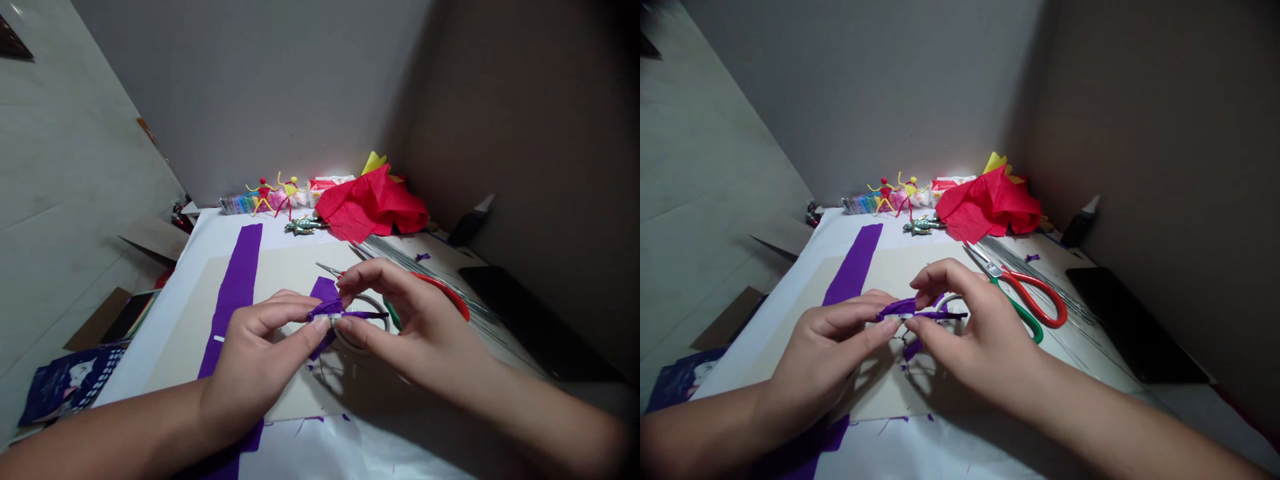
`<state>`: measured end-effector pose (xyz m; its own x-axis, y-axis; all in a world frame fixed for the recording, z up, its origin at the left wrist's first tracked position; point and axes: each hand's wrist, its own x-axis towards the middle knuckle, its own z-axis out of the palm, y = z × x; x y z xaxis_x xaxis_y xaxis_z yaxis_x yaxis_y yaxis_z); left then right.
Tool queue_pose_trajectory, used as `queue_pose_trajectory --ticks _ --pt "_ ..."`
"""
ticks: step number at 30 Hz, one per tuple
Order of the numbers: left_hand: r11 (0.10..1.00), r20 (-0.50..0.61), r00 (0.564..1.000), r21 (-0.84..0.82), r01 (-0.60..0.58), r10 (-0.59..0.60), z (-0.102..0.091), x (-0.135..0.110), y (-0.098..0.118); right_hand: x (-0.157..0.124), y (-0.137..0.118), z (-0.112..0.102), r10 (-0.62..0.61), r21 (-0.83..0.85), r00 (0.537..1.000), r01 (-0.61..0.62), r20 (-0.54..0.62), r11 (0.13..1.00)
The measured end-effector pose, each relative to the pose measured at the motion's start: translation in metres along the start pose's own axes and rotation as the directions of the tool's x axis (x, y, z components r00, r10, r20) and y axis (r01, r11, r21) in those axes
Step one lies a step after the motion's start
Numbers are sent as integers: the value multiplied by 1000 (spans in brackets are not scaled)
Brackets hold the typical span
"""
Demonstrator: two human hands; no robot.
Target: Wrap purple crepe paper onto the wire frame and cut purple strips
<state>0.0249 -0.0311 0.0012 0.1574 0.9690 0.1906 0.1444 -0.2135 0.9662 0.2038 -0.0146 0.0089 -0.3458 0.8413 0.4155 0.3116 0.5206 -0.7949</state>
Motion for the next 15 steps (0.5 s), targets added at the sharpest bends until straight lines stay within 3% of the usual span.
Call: queue_pose_trajectory --ticks 4,8,15 --pt "992 -5 993 34 -120 120 2 -2 1 -3 -2 -1 -27 66 1000 27 -2 997" --pt "970 1 972 57 -235 235 2 -2 1 -4 -3 -1 17 174 999 -22 30 985" --pt "980 99 982 102 -172 162 -4 1 11 -1 -6 -3 199 335 977 -214 79 917"
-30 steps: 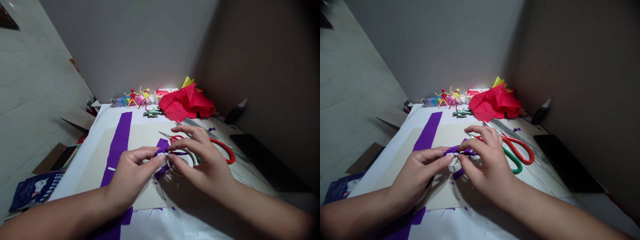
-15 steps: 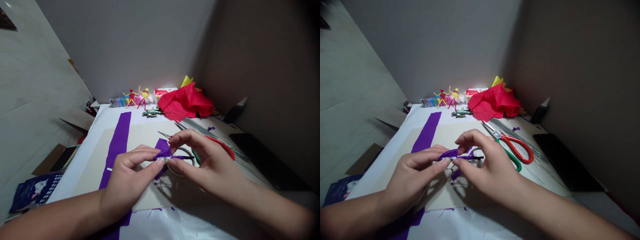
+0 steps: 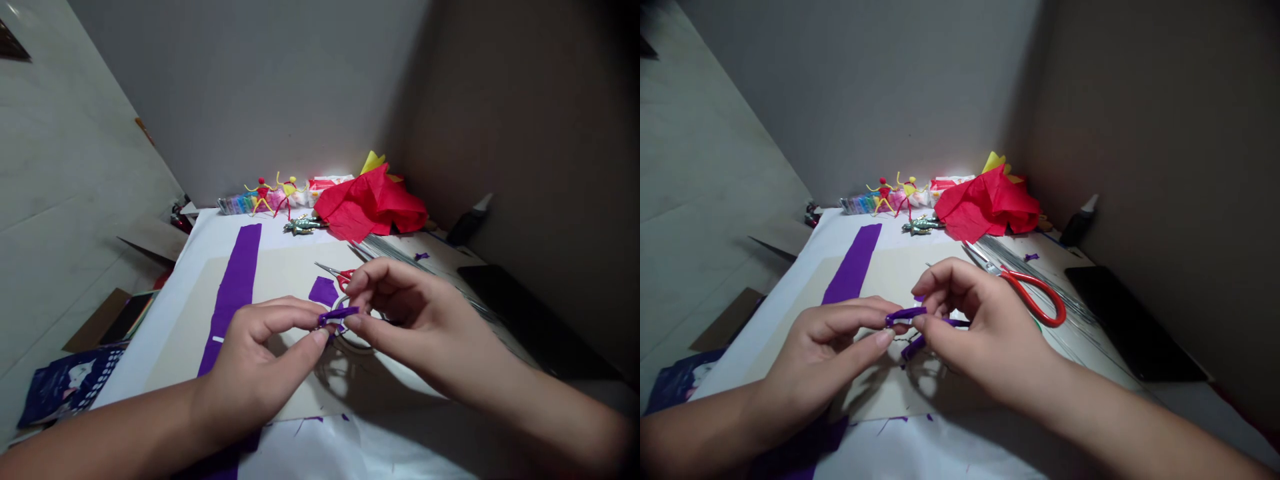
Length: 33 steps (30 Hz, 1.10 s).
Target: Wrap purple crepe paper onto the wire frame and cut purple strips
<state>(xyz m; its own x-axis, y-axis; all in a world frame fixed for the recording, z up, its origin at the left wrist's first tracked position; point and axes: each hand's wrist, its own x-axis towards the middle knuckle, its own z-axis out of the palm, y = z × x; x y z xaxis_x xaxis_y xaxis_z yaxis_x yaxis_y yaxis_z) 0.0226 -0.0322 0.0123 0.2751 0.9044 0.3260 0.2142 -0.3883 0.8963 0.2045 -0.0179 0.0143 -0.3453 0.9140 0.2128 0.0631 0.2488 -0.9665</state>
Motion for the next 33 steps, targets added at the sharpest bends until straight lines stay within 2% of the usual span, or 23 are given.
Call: queue_pose_trajectory --ticks 4,8,12,22,28,31,33 --pt "996 5 998 67 63 -64 -2 0 4 0 1 -1 113 103 993 -116 38 988" --pt "989 -10 996 123 85 -84 -1 -1 6 -1 5 -1 150 176 983 -167 102 970" --pt "986 -33 998 162 50 -45 -1 -1 8 -1 6 0 129 184 982 -154 141 971" --pt "982 43 998 185 33 -42 -1 0 7 3 4 8 119 120 984 -136 136 984" --pt "982 116 988 172 79 -100 -2 1 6 2 5 10 146 84 980 -158 135 984" --pt "981 82 992 176 82 -98 -3 1 6 0 6 9 57 -2 993 -57 104 998" --pt "979 40 996 193 66 -75 -4 1 6 -3 6 7 -127 -151 990 135 64 979"
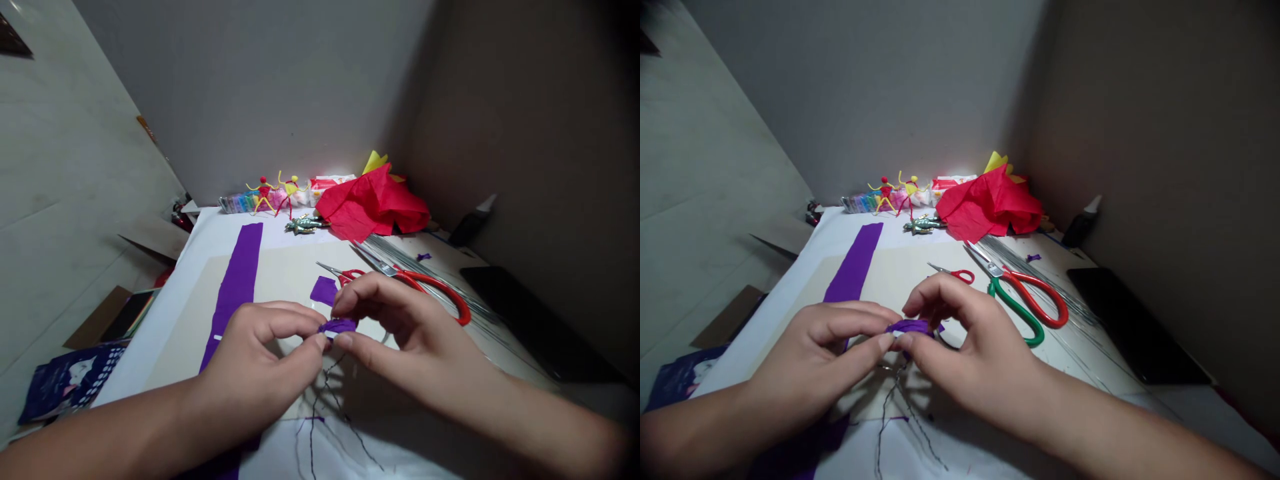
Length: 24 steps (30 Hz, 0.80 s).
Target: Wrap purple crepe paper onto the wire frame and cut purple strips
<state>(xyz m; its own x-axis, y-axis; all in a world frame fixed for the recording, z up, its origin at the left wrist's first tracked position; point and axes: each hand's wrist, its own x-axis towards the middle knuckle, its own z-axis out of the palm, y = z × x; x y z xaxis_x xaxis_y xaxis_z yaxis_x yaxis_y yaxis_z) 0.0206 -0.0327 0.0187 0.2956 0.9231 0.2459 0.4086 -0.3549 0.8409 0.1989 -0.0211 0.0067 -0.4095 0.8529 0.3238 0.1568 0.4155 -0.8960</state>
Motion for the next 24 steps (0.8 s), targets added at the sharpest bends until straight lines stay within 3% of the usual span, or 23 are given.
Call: queue_pose_trajectory --ticks 3,5,7,11,17,24 --pt "999 -33 999 33 6 -5 0 1 -1 -5 -2 -4 -326 -337 945 306 -4 891" --pt "999 -18 1000 44 17 -16 1 1 -2 -7 -4 -6 -428 -489 902 396 50 778" --pt "999 13 1000 45 9 -10 2 0 -2 -8 -5 -6 -447 -562 892 405 70 721" --pt "999 39 999 41 5 -6 4 -1 -2 -7 0 -2 -433 -610 899 381 67 695" --pt "996 22 996 5 91 -91 7 -1 -4 -6 8 -2 -461 -651 881 414 110 636" --pt "993 24 992 -7 120 -120 8 0 -5 -4 10 -4 -434 -624 887 429 155 654"
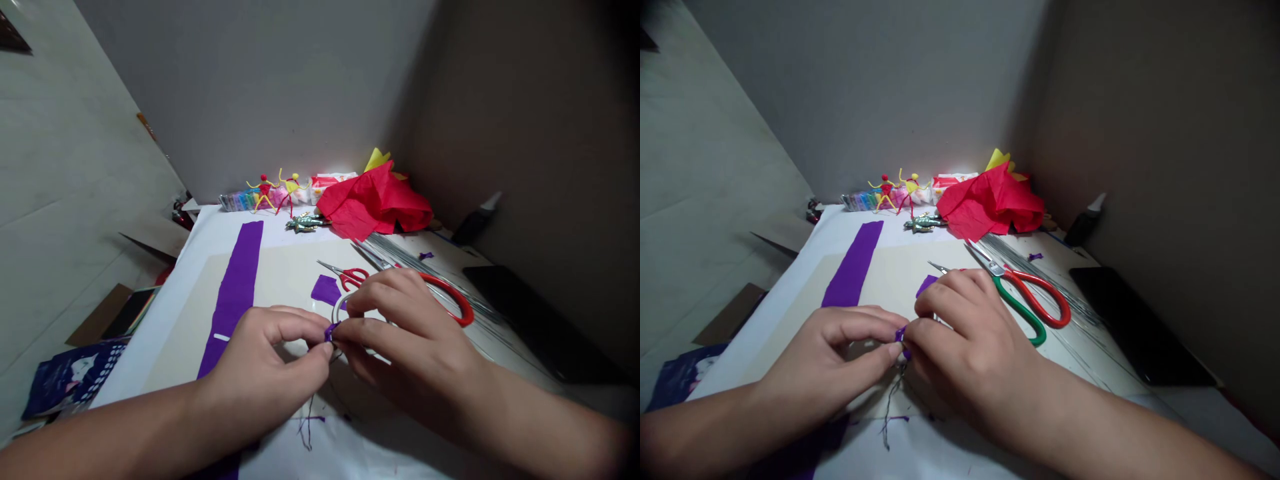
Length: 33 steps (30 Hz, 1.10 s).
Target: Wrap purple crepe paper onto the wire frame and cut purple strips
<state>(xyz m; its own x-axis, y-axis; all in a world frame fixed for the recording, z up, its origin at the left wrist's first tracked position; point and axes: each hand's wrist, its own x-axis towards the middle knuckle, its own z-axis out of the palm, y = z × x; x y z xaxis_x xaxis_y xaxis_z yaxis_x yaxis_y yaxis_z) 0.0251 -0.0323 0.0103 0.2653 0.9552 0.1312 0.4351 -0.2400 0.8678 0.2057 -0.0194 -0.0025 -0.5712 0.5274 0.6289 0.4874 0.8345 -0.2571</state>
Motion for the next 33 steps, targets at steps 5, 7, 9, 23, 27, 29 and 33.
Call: queue_pose_trajectory --ticks 5,7,9,23,27,29,33 --pt "1000 16 1000 -18 -19 19 1 0 0 4 -1 -3 66 142 997 -71 35 987" --pt "999 26 999 -14 -48 48 1 0 0 4 -1 -4 105 218 992 -117 63 969" --pt "998 19 997 4 -69 68 1 -1 -1 5 -1 -6 143 273 985 -163 92 948" --pt "980 -18 991 151 -128 132 1 0 -2 8 1 -6 189 321 967 -236 169 917" --pt "974 -24 991 192 -125 131 2 0 -2 9 -1 -4 150 238 982 -174 115 955" --pt "970 -17 992 213 -117 123 2 0 -3 9 -1 -3 147 211 984 -166 104 963" --pt "965 8 993 235 -117 119 3 0 -3 8 -2 -3 156 225 980 -180 120 958"
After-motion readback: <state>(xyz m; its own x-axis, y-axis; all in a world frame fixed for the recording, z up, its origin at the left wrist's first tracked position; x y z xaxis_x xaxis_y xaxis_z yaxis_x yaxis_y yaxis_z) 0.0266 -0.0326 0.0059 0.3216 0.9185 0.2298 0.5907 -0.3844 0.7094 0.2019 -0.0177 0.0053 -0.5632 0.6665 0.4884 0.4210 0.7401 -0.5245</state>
